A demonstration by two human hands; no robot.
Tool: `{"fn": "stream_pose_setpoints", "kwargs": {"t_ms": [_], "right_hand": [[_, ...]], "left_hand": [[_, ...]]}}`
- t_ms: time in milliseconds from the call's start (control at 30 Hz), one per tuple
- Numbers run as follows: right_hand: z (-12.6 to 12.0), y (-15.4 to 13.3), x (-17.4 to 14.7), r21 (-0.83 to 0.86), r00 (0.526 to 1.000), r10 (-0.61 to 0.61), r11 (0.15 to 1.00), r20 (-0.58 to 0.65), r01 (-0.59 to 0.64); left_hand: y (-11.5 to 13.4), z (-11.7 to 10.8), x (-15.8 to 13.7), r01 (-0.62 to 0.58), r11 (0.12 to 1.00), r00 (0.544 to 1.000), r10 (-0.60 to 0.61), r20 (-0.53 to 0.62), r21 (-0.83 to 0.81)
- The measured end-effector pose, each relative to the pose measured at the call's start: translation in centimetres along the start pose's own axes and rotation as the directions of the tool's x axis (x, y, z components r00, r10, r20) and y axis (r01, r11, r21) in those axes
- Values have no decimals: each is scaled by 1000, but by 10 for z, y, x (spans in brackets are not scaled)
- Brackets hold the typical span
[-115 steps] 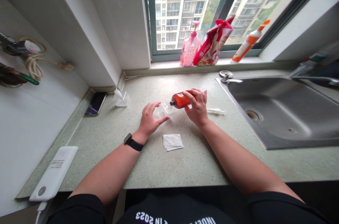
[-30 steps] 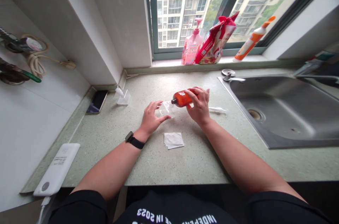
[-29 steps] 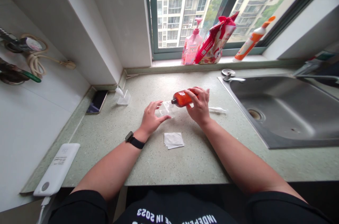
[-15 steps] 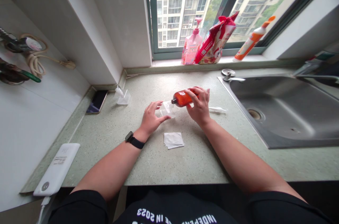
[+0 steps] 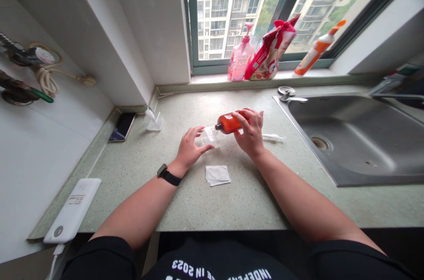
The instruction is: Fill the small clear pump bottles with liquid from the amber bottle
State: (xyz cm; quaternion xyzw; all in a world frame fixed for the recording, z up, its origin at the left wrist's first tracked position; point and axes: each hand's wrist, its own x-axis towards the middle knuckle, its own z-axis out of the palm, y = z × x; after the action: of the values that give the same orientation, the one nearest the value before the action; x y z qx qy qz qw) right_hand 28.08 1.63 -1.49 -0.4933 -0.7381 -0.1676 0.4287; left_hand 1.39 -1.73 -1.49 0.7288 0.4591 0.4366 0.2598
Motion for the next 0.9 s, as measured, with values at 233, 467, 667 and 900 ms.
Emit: {"fn": "stream_pose_setpoints", "kwargs": {"t_ms": [233, 467, 667, 900], "right_hand": [[0, 1, 0, -9, 1000, -9, 1000, -1, 9], [0, 1, 0, 5, 1000, -6, 1000, 4, 6], [0, 1, 0, 3, 1000, 4, 1000, 9, -4], [0, 1, -1, -12, 999, 25, 1000, 42, -24]], "left_hand": [[-1, 1, 0, -26, 1000, 1000, 26, -13, 3], [-1, 0, 0, -30, 1000, 999, 30, -12, 10], [2, -1, 0, -21, 1000, 1000, 21, -7, 10], [1, -1, 0, -20, 1000, 1000, 20, -10, 14]]}}
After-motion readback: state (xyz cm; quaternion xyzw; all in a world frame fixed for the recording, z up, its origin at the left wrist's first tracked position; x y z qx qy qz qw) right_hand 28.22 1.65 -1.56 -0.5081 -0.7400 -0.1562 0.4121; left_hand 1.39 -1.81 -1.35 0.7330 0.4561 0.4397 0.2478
